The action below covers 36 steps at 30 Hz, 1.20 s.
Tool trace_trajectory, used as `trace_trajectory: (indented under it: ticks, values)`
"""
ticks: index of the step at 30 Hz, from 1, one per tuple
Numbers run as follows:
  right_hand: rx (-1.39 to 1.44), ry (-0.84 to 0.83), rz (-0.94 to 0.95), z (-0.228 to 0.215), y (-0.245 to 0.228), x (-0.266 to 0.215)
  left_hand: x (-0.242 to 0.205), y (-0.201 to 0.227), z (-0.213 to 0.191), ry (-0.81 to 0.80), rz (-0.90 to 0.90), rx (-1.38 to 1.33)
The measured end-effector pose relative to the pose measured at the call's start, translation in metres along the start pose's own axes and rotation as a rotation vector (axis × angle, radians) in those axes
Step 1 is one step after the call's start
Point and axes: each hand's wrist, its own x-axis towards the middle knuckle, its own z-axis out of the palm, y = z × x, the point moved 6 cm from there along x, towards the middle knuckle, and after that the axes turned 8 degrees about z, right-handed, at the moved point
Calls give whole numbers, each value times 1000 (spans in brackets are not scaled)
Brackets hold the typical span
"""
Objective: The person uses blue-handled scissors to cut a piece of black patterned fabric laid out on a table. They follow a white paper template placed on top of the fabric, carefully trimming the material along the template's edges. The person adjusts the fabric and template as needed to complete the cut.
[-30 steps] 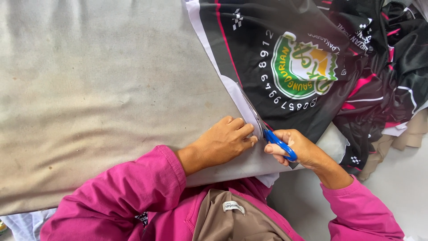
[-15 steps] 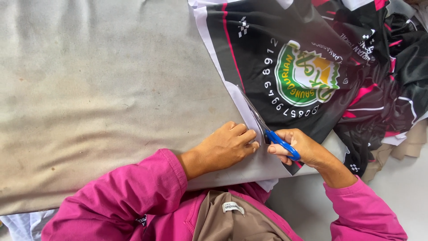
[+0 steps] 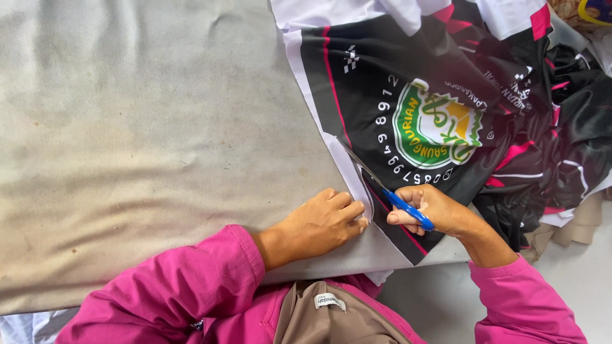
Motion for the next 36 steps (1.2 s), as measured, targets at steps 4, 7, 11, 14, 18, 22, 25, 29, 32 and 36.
trace_trajectory:
  ticks: [4, 7, 11, 14, 18, 22, 25, 29, 32, 36]
  values:
    - [-52, 1, 15, -6, -5, 2, 0, -1, -2, 16, -7, -17]
    - [-105, 4, 9, -9, -12, 2, 0, -1, -1, 29, -9, -27]
    - [-137, 10, 26, -18, -14, 4, 0, -1, -1, 36, -13, -38]
    - [-182, 4, 38, -24, -19, 4, 0, -1, -2, 36, -13, -42]
    - [-249, -9, 35, -26, -27, 5, 0, -1, -3, 27, -15, -50]
    - [-269, -9, 26, -29, -33, 8, 0, -2, -2, 25, -16, -39]
    - [-281, 0, 28, -33, -30, 11, 0, -1, -3, 29, -12, -40]
    - [-298, -3, 57, -37, -34, 12, 1, -1, -6, 30, -12, -33]
    - [-318, -20, 48, -35, -43, 12, 1, -1, -6, 42, -15, -29]
    - [-346, -35, 23, -33, -49, 14, 0, -1, -4, 52, -18, -28]
